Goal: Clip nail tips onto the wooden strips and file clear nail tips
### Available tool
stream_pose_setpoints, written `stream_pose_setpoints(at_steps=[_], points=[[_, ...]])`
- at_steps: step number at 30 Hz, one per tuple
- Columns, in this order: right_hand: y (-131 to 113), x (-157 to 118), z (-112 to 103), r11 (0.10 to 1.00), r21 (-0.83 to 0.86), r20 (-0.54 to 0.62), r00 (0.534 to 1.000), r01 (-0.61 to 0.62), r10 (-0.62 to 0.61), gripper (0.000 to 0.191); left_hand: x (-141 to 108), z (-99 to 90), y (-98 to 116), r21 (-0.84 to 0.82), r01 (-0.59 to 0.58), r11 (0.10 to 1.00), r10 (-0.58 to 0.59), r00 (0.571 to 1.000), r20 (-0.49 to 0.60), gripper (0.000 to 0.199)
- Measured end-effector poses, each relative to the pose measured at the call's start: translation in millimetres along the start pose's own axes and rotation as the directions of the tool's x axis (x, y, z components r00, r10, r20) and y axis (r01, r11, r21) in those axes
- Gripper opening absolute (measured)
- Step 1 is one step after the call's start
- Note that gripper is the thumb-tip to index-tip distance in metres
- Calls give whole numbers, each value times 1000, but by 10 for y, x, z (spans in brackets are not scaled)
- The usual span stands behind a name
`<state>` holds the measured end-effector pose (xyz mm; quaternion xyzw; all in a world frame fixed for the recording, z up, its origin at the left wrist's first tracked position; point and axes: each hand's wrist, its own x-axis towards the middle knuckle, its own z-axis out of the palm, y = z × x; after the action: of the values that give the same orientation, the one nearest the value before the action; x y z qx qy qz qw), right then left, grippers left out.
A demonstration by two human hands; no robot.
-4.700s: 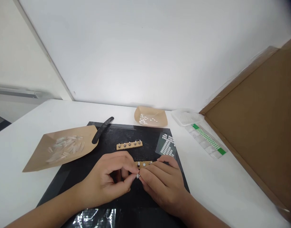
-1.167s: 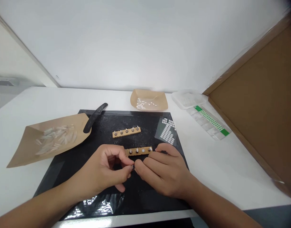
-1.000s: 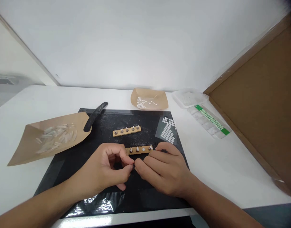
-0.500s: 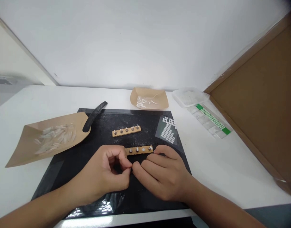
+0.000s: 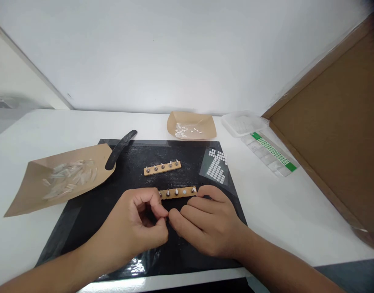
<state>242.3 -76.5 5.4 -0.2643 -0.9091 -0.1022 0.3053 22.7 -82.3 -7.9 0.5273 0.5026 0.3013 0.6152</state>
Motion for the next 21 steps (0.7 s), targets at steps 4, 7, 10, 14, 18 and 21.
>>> stream_pose_setpoints(at_steps=[4, 7, 10, 14, 18, 21], points=[[24, -4, 11, 997, 67, -14, 999, -29, 30, 20, 0, -11, -28, -40, -32, 999, 33, 999, 3, 16], [56, -20, 35, 987, 142, -17, 997, -73, 77, 19, 19, -37, 1, -29, -100, 995, 101, 994, 34, 11], [93, -39, 60, 952, 280, -20, 990, -125, 136, 16, 33, -55, 88, 13, -218, 976, 216, 973, 86, 7], [127, -62, 65, 825, 535, 60, 982, -185, 181, 15, 33, -66, 208, 94, -509, 856, 497, 859, 124, 24], [124, -56, 46, 681, 696, 145, 973, -229, 180, 18, 37, -85, 261, 192, -680, 708, 659, 734, 167, 26], [102, -28, 24, 583, 768, 176, 962, -265, 207, 23, 49, -95, 270, 238, -748, 619, 735, 659, 159, 23]])
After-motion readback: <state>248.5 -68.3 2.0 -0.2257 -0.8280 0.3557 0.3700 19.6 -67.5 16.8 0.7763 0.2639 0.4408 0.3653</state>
